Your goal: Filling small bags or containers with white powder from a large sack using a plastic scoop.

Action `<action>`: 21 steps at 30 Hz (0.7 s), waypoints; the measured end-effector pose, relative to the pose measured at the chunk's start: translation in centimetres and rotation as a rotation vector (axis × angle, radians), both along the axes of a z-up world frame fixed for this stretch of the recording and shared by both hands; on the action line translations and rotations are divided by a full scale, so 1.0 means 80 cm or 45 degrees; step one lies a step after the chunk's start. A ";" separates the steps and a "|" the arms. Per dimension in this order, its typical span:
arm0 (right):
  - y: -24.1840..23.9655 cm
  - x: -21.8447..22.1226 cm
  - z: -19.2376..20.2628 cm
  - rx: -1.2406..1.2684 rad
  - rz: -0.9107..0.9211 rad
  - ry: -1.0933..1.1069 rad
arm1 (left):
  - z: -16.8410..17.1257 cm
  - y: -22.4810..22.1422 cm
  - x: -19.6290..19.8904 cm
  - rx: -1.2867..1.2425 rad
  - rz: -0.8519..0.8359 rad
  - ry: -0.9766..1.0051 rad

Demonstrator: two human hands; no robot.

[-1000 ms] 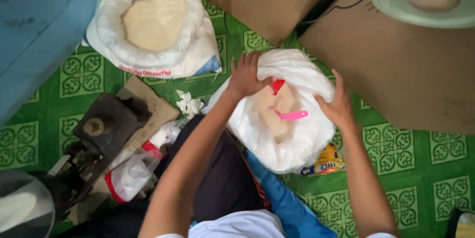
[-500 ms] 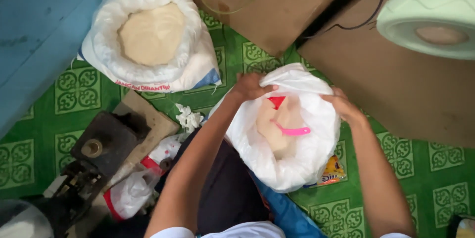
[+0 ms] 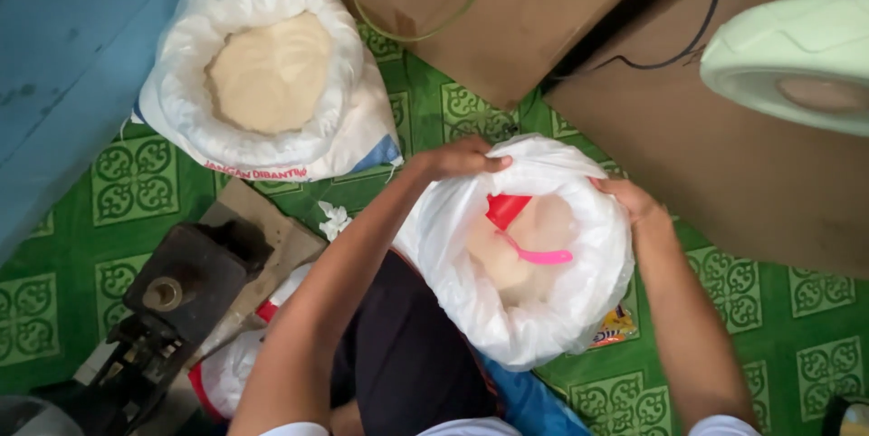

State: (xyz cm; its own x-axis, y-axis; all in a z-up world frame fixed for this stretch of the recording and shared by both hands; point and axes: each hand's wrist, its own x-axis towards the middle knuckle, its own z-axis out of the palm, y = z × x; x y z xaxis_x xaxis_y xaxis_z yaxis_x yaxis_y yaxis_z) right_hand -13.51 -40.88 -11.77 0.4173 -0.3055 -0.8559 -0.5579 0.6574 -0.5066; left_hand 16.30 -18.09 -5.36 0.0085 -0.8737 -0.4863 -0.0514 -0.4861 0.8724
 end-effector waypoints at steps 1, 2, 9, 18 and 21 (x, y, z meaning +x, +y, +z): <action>0.001 0.003 -0.004 0.003 0.001 0.004 | -0.035 -0.008 0.002 0.003 0.001 0.004; 0.002 0.006 -0.009 0.037 0.003 0.039 | -0.071 -0.015 0.005 0.125 0.075 0.214; -0.004 0.031 0.012 0.062 0.218 0.172 | -0.055 -0.014 -0.002 0.647 0.135 0.519; 0.084 0.011 0.148 -2.258 0.714 -0.093 | -0.044 -0.037 0.003 0.535 0.082 0.170; 0.120 0.018 0.164 -1.974 0.952 0.069 | -0.028 -0.034 -0.008 0.474 0.077 0.093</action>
